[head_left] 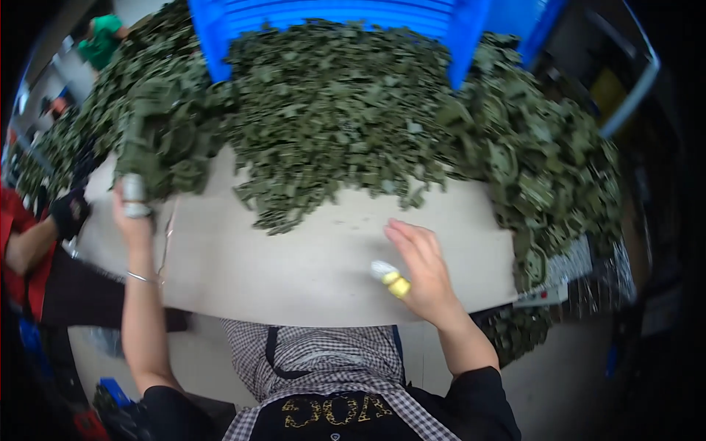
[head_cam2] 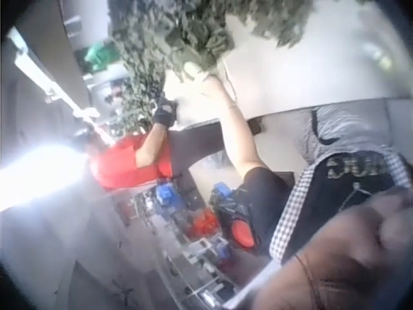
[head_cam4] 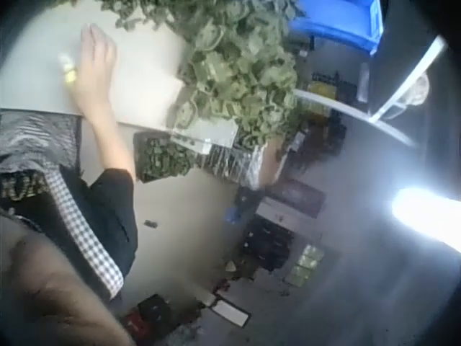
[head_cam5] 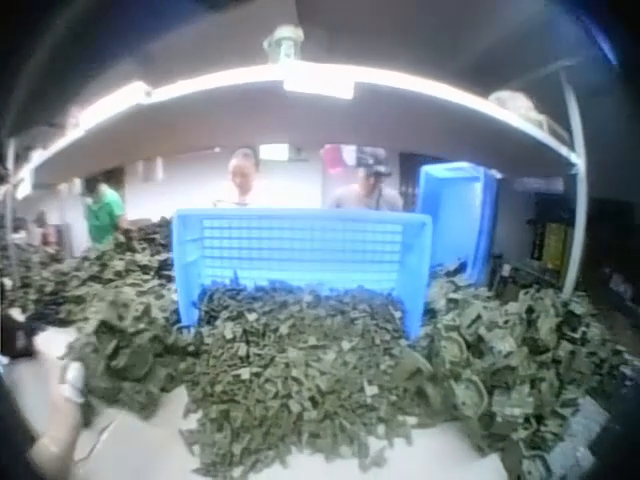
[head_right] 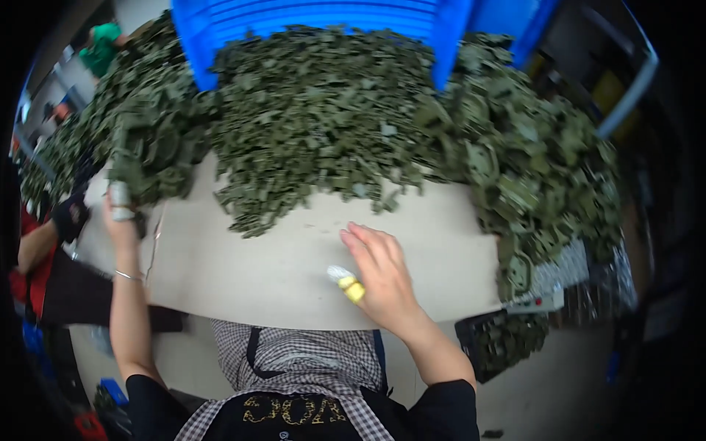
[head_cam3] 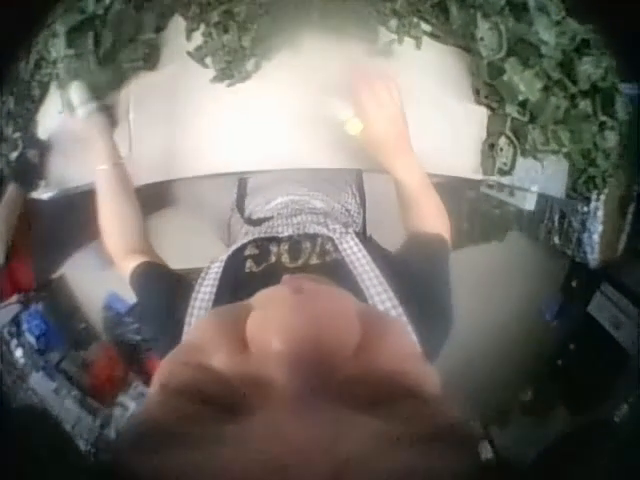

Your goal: The person assembles plastic toy tank parts by hand on a factory workbench.

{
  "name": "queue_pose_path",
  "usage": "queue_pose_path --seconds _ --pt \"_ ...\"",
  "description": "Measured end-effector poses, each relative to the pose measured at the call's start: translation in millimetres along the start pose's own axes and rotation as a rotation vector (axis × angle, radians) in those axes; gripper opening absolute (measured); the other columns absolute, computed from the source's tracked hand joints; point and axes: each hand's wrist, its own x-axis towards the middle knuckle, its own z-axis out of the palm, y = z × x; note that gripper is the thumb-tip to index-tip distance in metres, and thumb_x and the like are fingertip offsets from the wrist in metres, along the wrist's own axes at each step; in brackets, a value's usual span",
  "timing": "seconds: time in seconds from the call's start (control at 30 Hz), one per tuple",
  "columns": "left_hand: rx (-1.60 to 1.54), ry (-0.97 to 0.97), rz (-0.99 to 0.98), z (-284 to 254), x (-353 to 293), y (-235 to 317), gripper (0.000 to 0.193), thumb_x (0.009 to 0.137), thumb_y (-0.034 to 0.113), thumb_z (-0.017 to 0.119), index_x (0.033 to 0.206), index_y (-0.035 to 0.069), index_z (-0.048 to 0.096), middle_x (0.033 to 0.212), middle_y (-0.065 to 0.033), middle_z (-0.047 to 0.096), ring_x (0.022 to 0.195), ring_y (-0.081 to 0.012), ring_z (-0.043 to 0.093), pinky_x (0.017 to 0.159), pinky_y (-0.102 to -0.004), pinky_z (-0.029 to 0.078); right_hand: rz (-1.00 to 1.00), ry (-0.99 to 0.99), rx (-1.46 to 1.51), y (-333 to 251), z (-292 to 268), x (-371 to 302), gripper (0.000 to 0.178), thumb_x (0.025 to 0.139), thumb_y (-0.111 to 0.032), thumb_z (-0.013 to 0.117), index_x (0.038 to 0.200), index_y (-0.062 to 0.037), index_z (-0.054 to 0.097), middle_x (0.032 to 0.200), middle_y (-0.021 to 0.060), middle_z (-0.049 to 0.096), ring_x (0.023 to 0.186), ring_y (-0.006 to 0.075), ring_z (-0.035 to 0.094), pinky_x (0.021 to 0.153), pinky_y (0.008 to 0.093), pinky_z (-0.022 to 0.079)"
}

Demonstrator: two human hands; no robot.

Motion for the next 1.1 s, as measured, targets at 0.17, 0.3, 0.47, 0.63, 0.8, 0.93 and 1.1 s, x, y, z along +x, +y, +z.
queue_pose_path --seconds 0.17,0.3,0.47,0.63,0.8,0.93,1.1 --pt "0.899 0.111 0.095 -62 124 -56 0.043 0.086 0.019 0.049 0.125 0.001 0.043 0.110 -0.0175 0.057 0.099 -0.0278 0.054 0.087 -0.0330 0.041 0.187 0.126 -0.067 24 -9 -10 0.061 0.063 -0.004 0.067 0.120 -0.0010 0.046 0.121 0.0169 0.044 0.107 0.0338 0.044 0.090 0.0406 0.038" --pt "1.283 0.170 -0.145 -79 121 -77 0.052 0.083 0.029 0.054 0.126 0.002 0.043 0.115 -0.0192 0.055 0.106 -0.0356 0.051 0.093 -0.0386 0.036 0.286 0.272 -0.330 63 -33 -7 0.064 0.064 -0.004 0.067 0.123 -0.0005 0.042 0.123 0.0199 0.042 0.107 0.0348 0.043 0.091 0.0418 0.036" --pt "1.218 0.217 0.257 -9 61 -36 0.048 0.085 0.021 0.051 0.128 0.004 0.040 0.125 -0.0166 0.046 0.117 -0.0320 0.041 0.099 -0.0390 0.029 0.240 0.451 -0.805 147 -57 26 0.065 0.067 -0.005 0.064 0.127 -0.0003 0.038 0.122 0.0230 0.041 0.109 0.0356 0.042 0.093 0.0438 0.033" --pt "0.382 -0.105 0.180 51 -20 24 0.045 0.086 0.007 0.046 0.130 0.000 0.036 0.131 -0.0127 0.040 0.122 -0.0236 0.037 0.103 -0.0356 0.028 0.468 0.168 -0.908 167 -45 51 0.063 0.068 0.000 0.057 0.128 -0.0060 0.038 0.113 0.0179 0.045 0.100 0.0321 0.044 0.085 0.0378 0.037" --pt "0.031 -0.553 -0.283 95 -123 89 0.035 0.092 0.018 0.039 0.124 0.003 0.042 0.125 -0.0110 0.046 0.117 -0.0220 0.043 0.099 -0.0347 0.034 0.093 0.356 -0.717 138 -43 16 0.067 0.068 -0.014 0.070 0.127 -0.0046 0.041 0.107 0.0153 0.046 0.095 0.0325 0.046 0.082 0.0412 0.039" --pt "-0.341 -0.890 -0.969 151 -188 111 0.045 0.090 0.035 0.046 0.121 0.002 0.044 0.120 -0.0164 0.050 0.111 -0.0254 0.050 0.093 -0.0381 0.042 -0.036 0.379 -0.626 105 -35 -25 0.054 0.071 -0.012 0.065 0.122 -0.0055 0.047 0.109 0.0156 0.046 0.096 0.0310 0.047 0.083 0.0405 0.040" --pt "-0.726 -1.185 -1.459 229 -220 104 0.061 0.088 0.049 0.042 0.125 0.001 0.039 0.122 -0.0153 0.050 0.107 -0.0244 0.053 0.089 -0.0382 0.046 -0.480 0.310 -0.178 71 -9 -54 0.041 0.075 -0.014 0.061 0.115 -0.0076 0.052 0.112 0.0128 0.047 0.101 0.0272 0.047 0.088 0.0398 0.041"
